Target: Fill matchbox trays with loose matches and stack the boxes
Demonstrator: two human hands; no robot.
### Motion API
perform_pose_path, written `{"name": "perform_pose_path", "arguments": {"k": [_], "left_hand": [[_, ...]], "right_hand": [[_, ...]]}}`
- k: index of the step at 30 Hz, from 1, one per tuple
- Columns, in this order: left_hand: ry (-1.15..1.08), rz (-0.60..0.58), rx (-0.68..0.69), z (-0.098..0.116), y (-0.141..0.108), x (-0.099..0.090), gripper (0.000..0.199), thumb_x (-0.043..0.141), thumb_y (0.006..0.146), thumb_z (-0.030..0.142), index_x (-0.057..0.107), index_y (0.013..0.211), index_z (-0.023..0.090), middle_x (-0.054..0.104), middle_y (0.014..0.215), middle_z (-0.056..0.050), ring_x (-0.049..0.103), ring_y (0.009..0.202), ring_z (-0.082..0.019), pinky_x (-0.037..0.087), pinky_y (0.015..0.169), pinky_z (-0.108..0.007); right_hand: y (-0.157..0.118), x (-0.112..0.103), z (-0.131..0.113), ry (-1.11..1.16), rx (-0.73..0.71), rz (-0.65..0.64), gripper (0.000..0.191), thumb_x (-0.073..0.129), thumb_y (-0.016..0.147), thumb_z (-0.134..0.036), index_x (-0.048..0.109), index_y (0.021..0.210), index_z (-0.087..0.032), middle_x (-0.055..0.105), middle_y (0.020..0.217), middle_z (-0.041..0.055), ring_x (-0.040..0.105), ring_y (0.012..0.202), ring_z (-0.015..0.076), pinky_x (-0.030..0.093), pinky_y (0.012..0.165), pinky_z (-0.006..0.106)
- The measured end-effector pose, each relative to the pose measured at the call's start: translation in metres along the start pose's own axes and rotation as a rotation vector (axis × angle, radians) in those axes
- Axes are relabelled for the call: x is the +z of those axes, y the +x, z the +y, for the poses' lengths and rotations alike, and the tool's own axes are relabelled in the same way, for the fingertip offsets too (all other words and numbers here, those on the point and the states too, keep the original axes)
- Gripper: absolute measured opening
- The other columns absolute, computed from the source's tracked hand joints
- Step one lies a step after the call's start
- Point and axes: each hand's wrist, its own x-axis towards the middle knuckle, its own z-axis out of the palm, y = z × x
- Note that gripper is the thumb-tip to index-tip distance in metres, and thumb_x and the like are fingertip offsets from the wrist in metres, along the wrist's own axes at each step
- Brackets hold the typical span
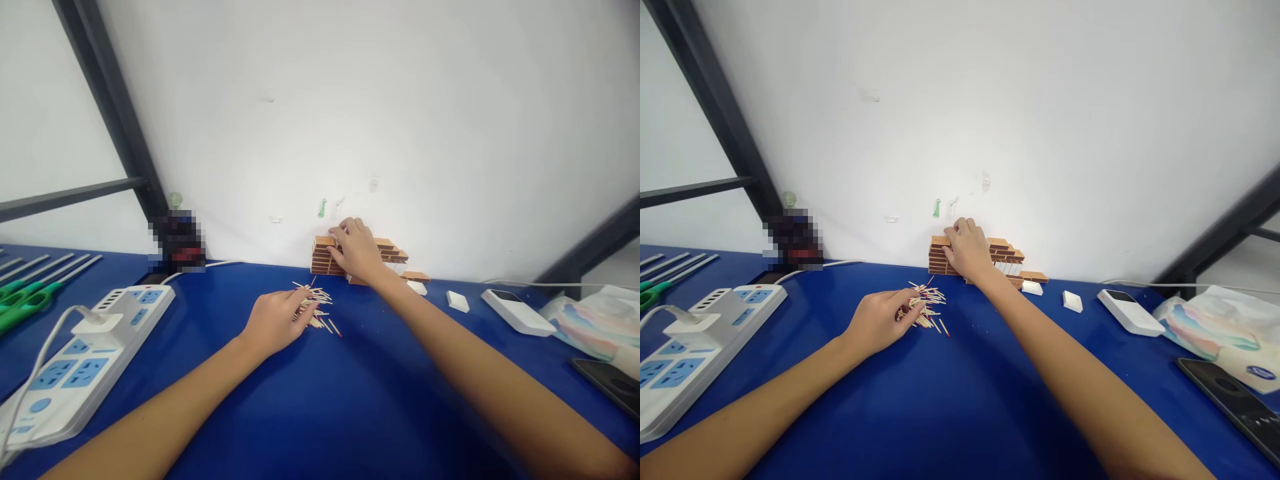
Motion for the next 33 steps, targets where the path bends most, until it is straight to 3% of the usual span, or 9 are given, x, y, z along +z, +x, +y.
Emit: {"name": "perform_pose_path", "arguments": {"k": [5,9,11,16,21,25,29,31,33], "left_hand": [[0.051,0.000,0.059,-0.002,0.002,-0.003,0.028,0.053,0.105,0.040,0.073,0.109,0.021,0.081,0.087,-0.006,0.075,0.075,-0.022,0.048,0.062,-0.030],[0.090,0.014,0.021,-0.008,0.006,-0.007,0.026,0.053,0.105,0.038,0.072,0.109,0.021,0.080,0.087,-0.005,0.076,0.077,-0.021,0.047,0.061,-0.028],[0.096,0.009,0.004,-0.009,0.007,-0.008,0.026,0.053,0.105,0.037,0.072,0.109,0.021,0.080,0.085,-0.005,0.075,0.076,-0.020,0.046,0.060,-0.027],[0.004,-0.028,0.035,0.000,0.002,-0.006,0.025,0.055,0.103,0.037,0.073,0.114,0.023,0.080,0.085,-0.003,0.073,0.072,-0.020,0.045,0.061,-0.028],[-0.112,-0.054,-0.050,0.002,0.000,-0.003,0.022,0.060,0.100,0.037,0.075,0.108,0.023,0.073,0.071,0.001,0.068,0.062,-0.016,0.045,0.063,-0.026],[-0.145,-0.054,-0.165,-0.010,0.007,-0.009,0.023,0.061,0.098,0.039,0.076,0.107,0.023,0.069,0.066,0.003,0.062,0.058,-0.014,0.043,0.060,-0.025],[-0.169,-0.005,-0.234,-0.018,0.013,-0.019,0.021,0.066,0.095,0.039,0.077,0.102,0.023,0.067,0.065,0.004,0.060,0.058,-0.013,0.043,0.061,-0.025],[-0.187,0.013,-0.229,-0.016,0.013,-0.021,0.020,0.067,0.095,0.039,0.077,0.100,0.022,0.066,0.064,0.004,0.059,0.057,-0.012,0.043,0.061,-0.024],[-0.197,0.017,-0.200,-0.013,0.013,-0.021,0.021,0.066,0.096,0.040,0.076,0.099,0.021,0.065,0.063,0.004,0.058,0.056,-0.011,0.043,0.061,-0.024]], "right_hand": [[-0.003,0.002,-0.010,0.110,-0.044,0.014,0.030,0.056,0.095,-0.023,0.073,0.119,-0.016,0.061,0.117,0.0188,0.052,0.110,0.0345,0.045,0.093,0.049],[-0.017,-0.020,0.002,0.234,0.000,0.110,0.027,0.050,0.099,-0.026,0.074,0.108,-0.019,0.065,0.110,0.0168,0.057,0.108,0.0327,0.048,0.093,0.049],[-0.038,-0.039,0.022,0.344,0.096,0.134,0.026,0.051,0.099,-0.032,0.074,0.102,-0.019,0.068,0.103,0.0144,0.062,0.101,0.0294,0.051,0.088,0.044],[-0.116,-0.068,0.101,0.491,0.570,-0.065,0.040,0.061,0.090,-0.057,0.073,0.088,-0.019,0.074,0.082,0.0094,0.065,0.072,0.0227,0.050,0.067,0.035],[-0.158,-0.053,0.141,0.302,0.548,-0.284,0.035,0.070,0.082,-0.051,0.077,0.092,-0.018,0.075,0.086,0.0098,0.065,0.075,0.0236,0.049,0.071,0.036],[-0.154,-0.037,0.145,0.185,0.442,-0.392,0.017,0.069,0.083,-0.031,0.077,0.085,-0.016,0.074,0.092,0.0133,0.066,0.086,0.0255,0.050,0.081,0.036],[-0.145,-0.047,0.140,0.104,0.411,-0.386,0.014,0.068,0.085,-0.026,0.077,0.081,-0.016,0.071,0.092,0.0145,0.065,0.085,0.0258,0.048,0.082,0.036],[-0.139,-0.060,0.120,0.173,0.386,-0.373,0.014,0.068,0.086,-0.028,0.076,0.082,-0.017,0.070,0.090,0.0123,0.063,0.079,0.0240,0.046,0.076,0.034],[-0.133,-0.073,0.080,0.429,0.289,-0.449,0.015,0.066,0.090,-0.030,0.074,0.084,-0.020,0.070,0.084,0.0073,0.062,0.075,0.0210,0.045,0.071,0.032]]}}
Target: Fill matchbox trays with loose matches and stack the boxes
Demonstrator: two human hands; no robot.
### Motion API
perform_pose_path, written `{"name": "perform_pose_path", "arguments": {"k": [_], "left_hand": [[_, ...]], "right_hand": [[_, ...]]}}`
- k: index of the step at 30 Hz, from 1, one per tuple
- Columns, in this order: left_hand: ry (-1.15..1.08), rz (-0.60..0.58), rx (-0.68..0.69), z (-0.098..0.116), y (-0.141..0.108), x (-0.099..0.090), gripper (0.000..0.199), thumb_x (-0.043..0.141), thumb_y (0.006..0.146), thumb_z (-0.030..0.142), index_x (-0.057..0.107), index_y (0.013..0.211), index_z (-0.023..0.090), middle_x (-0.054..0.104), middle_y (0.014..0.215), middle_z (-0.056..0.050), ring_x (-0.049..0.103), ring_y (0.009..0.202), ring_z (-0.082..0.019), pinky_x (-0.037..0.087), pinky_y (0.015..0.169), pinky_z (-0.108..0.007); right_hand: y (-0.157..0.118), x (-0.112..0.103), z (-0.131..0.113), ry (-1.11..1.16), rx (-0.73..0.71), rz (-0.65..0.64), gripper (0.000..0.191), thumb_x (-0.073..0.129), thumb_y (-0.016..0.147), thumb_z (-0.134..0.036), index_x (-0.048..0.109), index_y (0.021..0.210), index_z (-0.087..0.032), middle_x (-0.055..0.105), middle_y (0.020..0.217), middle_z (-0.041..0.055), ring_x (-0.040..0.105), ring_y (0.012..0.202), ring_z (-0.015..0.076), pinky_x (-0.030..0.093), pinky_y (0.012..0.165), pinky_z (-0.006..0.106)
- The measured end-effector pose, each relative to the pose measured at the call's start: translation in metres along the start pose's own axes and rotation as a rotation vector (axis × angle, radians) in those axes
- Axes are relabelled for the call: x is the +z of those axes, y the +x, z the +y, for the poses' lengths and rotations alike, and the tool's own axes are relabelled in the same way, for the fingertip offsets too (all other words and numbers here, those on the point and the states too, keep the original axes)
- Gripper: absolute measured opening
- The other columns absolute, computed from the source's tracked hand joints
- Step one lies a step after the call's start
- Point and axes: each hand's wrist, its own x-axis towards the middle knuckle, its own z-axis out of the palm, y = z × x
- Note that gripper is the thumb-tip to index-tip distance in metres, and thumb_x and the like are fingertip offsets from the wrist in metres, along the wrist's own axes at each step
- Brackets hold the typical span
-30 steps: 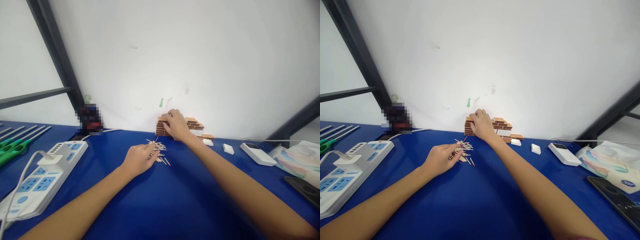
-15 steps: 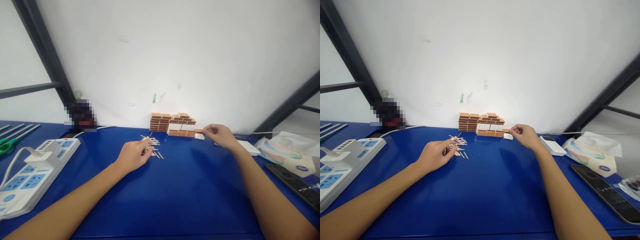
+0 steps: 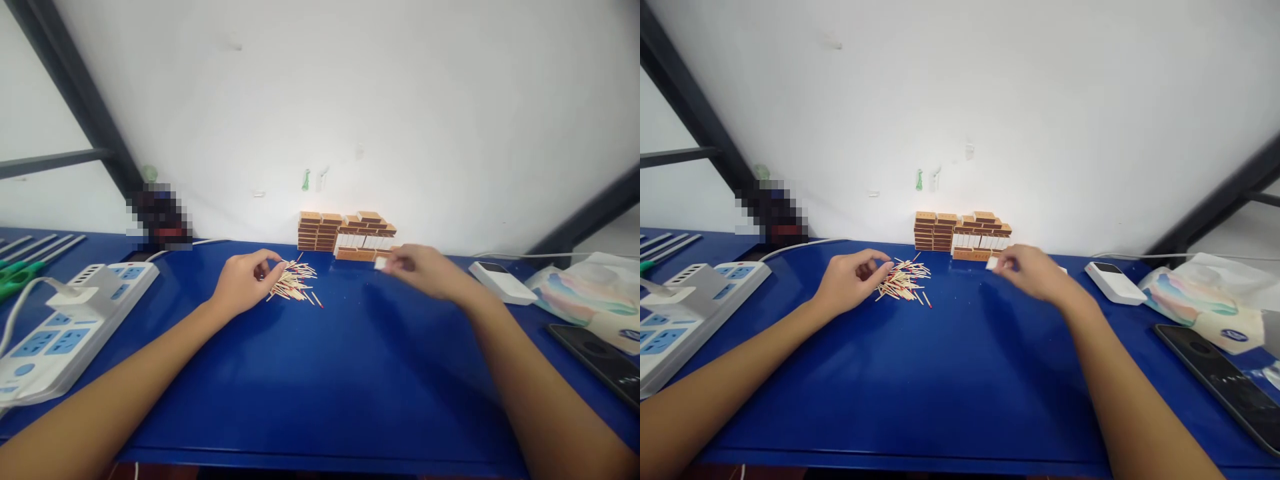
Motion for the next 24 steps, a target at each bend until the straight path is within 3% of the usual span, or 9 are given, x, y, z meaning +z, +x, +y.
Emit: {"name": "perform_pose_path", "arguments": {"k": [3,5,7,10,12,15,20,24], "left_hand": [[-0.003,-0.006,0.045,0.001,-0.002,0.004,0.024,0.066,0.097,0.043,0.076,0.099,0.021,0.064,0.060,0.005,0.058,0.054,-0.010,0.043,0.059,-0.023],[-0.008,-0.003,0.051,-0.001,-0.002,0.007,0.024,0.065,0.097,0.043,0.076,0.097,0.021,0.063,0.059,0.005,0.058,0.053,-0.010,0.042,0.058,-0.023],[-0.011,0.003,0.050,-0.002,-0.002,0.006,0.024,0.065,0.098,0.043,0.076,0.096,0.021,0.063,0.058,0.005,0.057,0.052,-0.010,0.041,0.057,-0.023],[-0.017,-0.069,0.120,0.001,-0.002,0.001,0.029,0.065,0.096,0.047,0.076,0.099,0.020,0.064,0.061,0.004,0.058,0.055,-0.011,0.042,0.060,-0.025],[-0.021,-0.229,0.202,0.008,-0.003,-0.003,0.038,0.068,0.091,0.057,0.076,0.100,0.020,0.065,0.064,0.003,0.059,0.057,-0.013,0.041,0.060,-0.026],[-0.017,-0.463,0.259,0.018,-0.007,-0.005,0.055,0.076,0.077,0.071,0.075,0.099,0.020,0.063,0.063,0.003,0.057,0.057,-0.014,0.038,0.059,-0.027],[-0.103,-0.611,0.162,0.027,-0.011,-0.003,0.053,0.082,0.070,0.069,0.074,0.091,0.021,0.060,0.061,0.004,0.053,0.054,-0.012,0.034,0.056,-0.026],[-0.206,-0.700,0.043,0.028,-0.011,-0.002,0.048,0.084,0.070,0.062,0.073,0.092,0.021,0.057,0.059,0.006,0.051,0.052,-0.011,0.033,0.053,-0.025]], "right_hand": [[-0.018,0.028,-0.076,0.223,-0.218,-0.236,0.014,0.063,0.095,-0.029,0.071,0.086,-0.021,0.068,0.081,0.0032,0.059,0.071,0.0167,0.043,0.067,0.028],[-0.028,0.049,-0.116,0.225,-0.315,-0.254,0.011,0.064,0.095,-0.022,0.069,0.086,-0.020,0.067,0.087,0.0032,0.058,0.074,0.0146,0.042,0.069,0.027],[-0.031,0.061,-0.137,0.214,-0.336,-0.250,0.012,0.068,0.095,-0.025,0.067,0.085,-0.020,0.066,0.086,0.0023,0.056,0.074,0.0143,0.040,0.067,0.027],[-0.019,0.055,-0.134,0.240,-0.302,-0.155,0.016,0.067,0.099,-0.033,0.069,0.089,-0.020,0.066,0.085,0.0025,0.056,0.075,0.0152,0.040,0.069,0.028],[-0.004,0.045,-0.120,0.243,-0.263,-0.093,0.016,0.061,0.101,-0.030,0.071,0.093,-0.020,0.066,0.084,0.0026,0.056,0.074,0.0154,0.041,0.070,0.029],[0.018,0.037,-0.103,0.216,-0.221,-0.205,0.010,0.062,0.097,-0.019,0.072,0.100,-0.020,0.066,0.086,0.0024,0.056,0.075,0.0158,0.042,0.070,0.029],[0.029,0.053,-0.093,0.220,-0.324,-0.319,0.024,0.057,0.095,-0.010,0.073,0.108,-0.020,0.065,0.102,0.0063,0.058,0.088,0.0177,0.045,0.079,0.030],[0.025,0.059,-0.084,0.208,-0.318,-0.343,0.011,0.064,0.095,-0.020,0.074,0.100,-0.021,0.059,0.099,0.0053,0.056,0.087,0.0186,0.045,0.078,0.030]]}}
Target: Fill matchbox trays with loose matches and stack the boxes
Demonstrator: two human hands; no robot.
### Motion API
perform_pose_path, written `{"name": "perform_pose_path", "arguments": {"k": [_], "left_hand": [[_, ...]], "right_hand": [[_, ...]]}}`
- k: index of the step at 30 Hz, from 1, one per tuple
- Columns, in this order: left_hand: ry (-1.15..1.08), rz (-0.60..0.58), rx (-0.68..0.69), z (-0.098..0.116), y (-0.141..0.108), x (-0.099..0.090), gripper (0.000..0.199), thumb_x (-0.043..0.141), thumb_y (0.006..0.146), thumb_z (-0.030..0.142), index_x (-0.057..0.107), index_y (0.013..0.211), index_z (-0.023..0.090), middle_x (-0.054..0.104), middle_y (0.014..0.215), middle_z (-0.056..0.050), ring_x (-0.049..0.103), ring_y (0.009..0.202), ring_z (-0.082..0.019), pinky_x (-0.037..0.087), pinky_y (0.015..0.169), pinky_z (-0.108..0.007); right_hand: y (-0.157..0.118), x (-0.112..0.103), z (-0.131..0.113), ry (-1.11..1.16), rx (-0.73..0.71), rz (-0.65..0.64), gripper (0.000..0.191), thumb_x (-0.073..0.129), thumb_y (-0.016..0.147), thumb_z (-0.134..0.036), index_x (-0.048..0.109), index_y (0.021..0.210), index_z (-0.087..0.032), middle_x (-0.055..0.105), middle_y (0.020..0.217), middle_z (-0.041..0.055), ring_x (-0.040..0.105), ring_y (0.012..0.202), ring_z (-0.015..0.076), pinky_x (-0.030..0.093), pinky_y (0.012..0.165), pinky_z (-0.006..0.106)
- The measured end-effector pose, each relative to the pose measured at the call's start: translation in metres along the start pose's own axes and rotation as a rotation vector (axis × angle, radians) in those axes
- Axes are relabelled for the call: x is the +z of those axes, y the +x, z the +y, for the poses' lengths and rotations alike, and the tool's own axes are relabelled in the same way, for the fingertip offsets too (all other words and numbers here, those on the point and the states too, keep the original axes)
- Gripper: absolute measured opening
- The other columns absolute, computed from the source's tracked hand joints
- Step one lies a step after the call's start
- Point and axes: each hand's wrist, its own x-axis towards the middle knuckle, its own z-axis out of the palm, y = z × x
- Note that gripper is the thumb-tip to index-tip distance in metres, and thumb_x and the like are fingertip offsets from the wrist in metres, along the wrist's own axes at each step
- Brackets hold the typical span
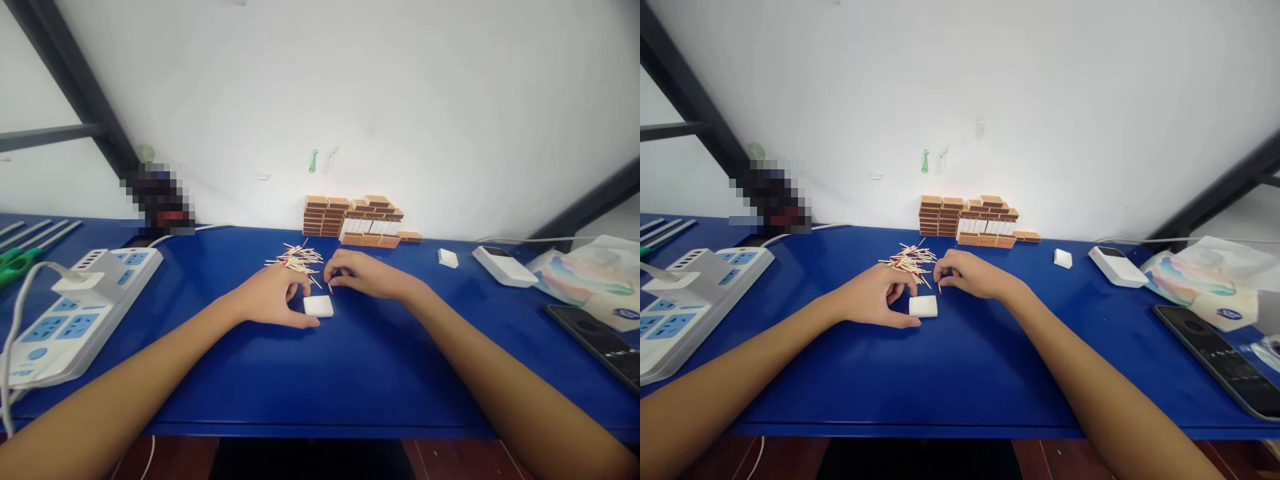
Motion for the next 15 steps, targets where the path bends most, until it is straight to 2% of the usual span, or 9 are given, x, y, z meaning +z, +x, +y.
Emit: {"name": "perform_pose_path", "arguments": {"k": [3,7,11,15], "left_hand": [[-0.050,-0.027,-0.030,0.000,0.000,0.000,0.045,0.085,0.069,0.058,0.073,0.093,0.021,0.057,0.059,0.006,0.052,0.052,-0.011,0.033,0.051,-0.025],[-0.068,-0.029,-0.048,-0.001,0.000,0.002,0.041,0.085,0.070,0.055,0.072,0.091,0.022,0.056,0.058,0.006,0.051,0.052,-0.011,0.034,0.051,-0.025],[-0.022,0.026,-0.033,-0.001,0.002,0.002,0.039,0.083,0.072,0.054,0.073,0.091,0.021,0.055,0.058,0.006,0.051,0.052,-0.011,0.034,0.052,-0.025],[0.051,0.080,-0.001,-0.001,0.003,0.002,0.034,0.082,0.074,0.050,0.074,0.089,0.021,0.055,0.058,0.006,0.050,0.053,-0.011,0.032,0.055,-0.025]], "right_hand": [[-0.005,-0.002,0.005,-0.026,0.068,-0.007,0.008,0.067,0.095,-0.027,0.071,0.093,-0.021,0.056,0.095,0.0038,0.053,0.084,0.0182,0.043,0.075,0.030],[-0.010,-0.002,0.003,-0.019,0.112,0.039,0.012,0.059,0.099,-0.027,0.065,0.091,-0.019,0.057,0.095,0.0040,0.053,0.080,0.0171,0.042,0.074,0.031],[-0.016,0.003,-0.017,0.055,0.094,0.114,0.017,0.057,0.101,-0.032,0.063,0.093,-0.019,0.060,0.094,0.0044,0.054,0.079,0.0168,0.044,0.073,0.030],[-0.019,0.011,-0.038,0.023,0.022,0.072,0.012,0.062,0.099,-0.029,0.065,0.092,-0.020,0.060,0.094,0.0037,0.054,0.079,0.0158,0.042,0.072,0.029]]}}
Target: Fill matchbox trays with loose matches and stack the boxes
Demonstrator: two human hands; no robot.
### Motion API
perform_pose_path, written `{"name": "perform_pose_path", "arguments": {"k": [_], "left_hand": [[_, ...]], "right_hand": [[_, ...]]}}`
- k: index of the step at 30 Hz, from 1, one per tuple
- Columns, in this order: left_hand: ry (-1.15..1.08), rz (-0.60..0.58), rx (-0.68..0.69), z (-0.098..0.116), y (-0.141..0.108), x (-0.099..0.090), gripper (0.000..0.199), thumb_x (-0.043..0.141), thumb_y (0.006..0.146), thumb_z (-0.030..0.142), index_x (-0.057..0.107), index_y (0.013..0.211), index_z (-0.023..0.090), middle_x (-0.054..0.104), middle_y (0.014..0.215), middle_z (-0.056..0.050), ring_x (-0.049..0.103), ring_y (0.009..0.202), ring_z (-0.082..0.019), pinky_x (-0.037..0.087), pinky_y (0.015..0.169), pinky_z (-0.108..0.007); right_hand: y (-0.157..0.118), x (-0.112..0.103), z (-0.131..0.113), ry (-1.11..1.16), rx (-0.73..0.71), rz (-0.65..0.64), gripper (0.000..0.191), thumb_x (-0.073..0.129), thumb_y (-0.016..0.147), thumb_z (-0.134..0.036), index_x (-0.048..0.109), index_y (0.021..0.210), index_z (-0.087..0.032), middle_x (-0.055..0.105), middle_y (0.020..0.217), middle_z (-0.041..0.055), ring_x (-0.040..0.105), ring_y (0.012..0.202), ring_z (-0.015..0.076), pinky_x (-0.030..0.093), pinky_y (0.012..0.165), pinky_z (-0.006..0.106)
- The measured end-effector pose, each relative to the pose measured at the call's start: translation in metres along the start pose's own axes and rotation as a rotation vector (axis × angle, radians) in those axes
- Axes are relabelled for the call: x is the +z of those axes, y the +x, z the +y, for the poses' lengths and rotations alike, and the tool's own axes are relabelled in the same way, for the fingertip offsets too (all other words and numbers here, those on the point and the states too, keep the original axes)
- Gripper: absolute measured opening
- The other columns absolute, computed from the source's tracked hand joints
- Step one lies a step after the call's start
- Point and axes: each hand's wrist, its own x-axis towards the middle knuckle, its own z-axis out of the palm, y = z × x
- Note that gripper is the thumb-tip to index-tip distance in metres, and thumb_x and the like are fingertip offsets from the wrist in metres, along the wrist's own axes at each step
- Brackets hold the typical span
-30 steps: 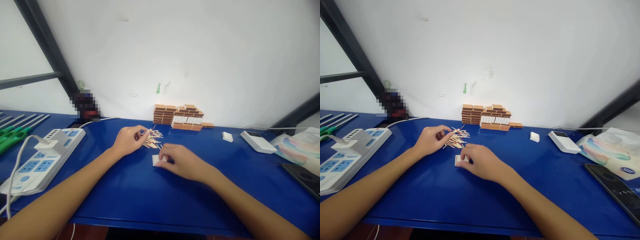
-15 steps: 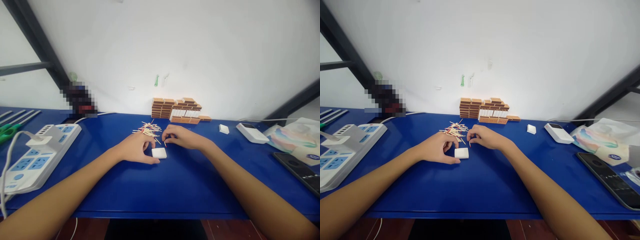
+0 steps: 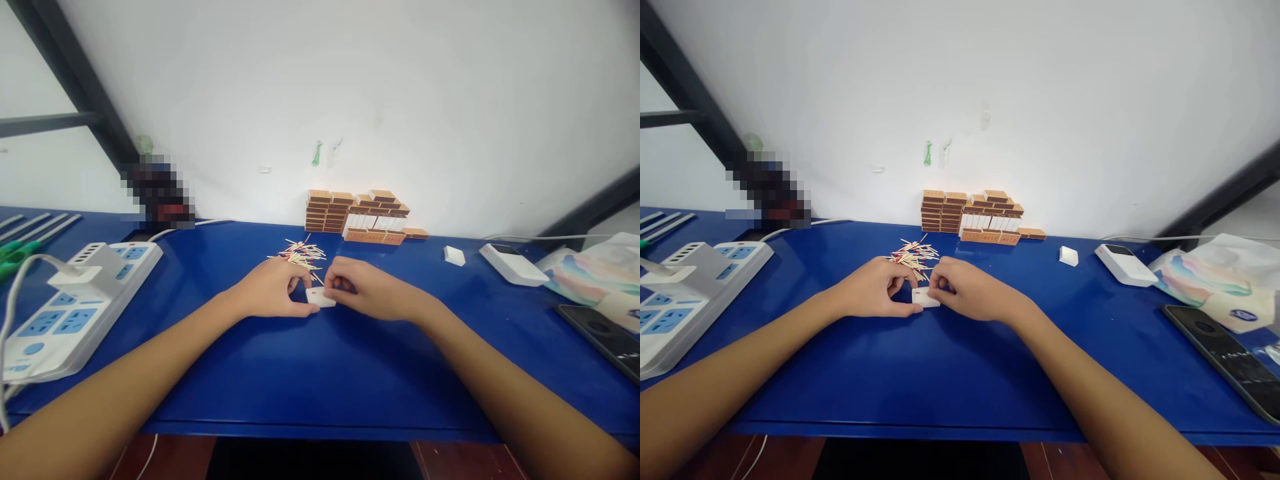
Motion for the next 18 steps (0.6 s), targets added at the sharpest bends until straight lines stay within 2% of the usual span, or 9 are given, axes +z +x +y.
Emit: {"name": "perform_pose_path", "arguments": {"k": [3,7,14,18], "left_hand": [[0.020,0.001,0.000,0.000,0.000,0.000,0.035,0.082,0.074,0.052,0.074,0.088,0.020,0.056,0.059,0.006,0.050,0.053,-0.011,0.032,0.055,-0.026],[0.031,-0.023,-0.007,0.000,0.000,-0.002,0.037,0.082,0.073,0.053,0.075,0.087,0.020,0.056,0.058,0.006,0.050,0.052,-0.011,0.032,0.054,-0.026],[-0.011,-0.045,0.008,-0.001,0.000,-0.006,0.032,0.082,0.073,0.046,0.076,0.090,0.020,0.058,0.060,0.005,0.052,0.053,-0.011,0.035,0.056,-0.025],[-0.046,-0.047,-0.009,0.002,-0.001,-0.006,0.043,0.085,0.069,0.051,0.076,0.099,0.021,0.058,0.061,0.005,0.052,0.054,-0.012,0.034,0.054,-0.026]], "right_hand": [[0.005,0.007,-0.002,-0.011,0.007,0.054,0.014,0.064,0.097,-0.029,0.066,0.088,-0.020,0.060,0.087,0.0019,0.053,0.075,0.0146,0.040,0.070,0.029],[0.021,0.017,0.008,-0.062,0.152,0.215,0.016,0.070,0.094,-0.033,0.069,0.085,-0.019,0.061,0.082,0.0012,0.053,0.073,0.0148,0.037,0.067,0.029],[0.028,0.017,0.012,0.021,0.328,0.093,0.015,0.069,0.092,-0.031,0.070,0.082,-0.019,0.067,0.076,0.0006,0.055,0.066,0.0142,0.038,0.060,0.028],[0.026,0.014,0.009,-0.003,0.347,0.095,0.014,0.069,0.091,-0.029,0.071,0.081,-0.020,0.070,0.077,0.0019,0.058,0.067,0.0149,0.039,0.061,0.028]]}}
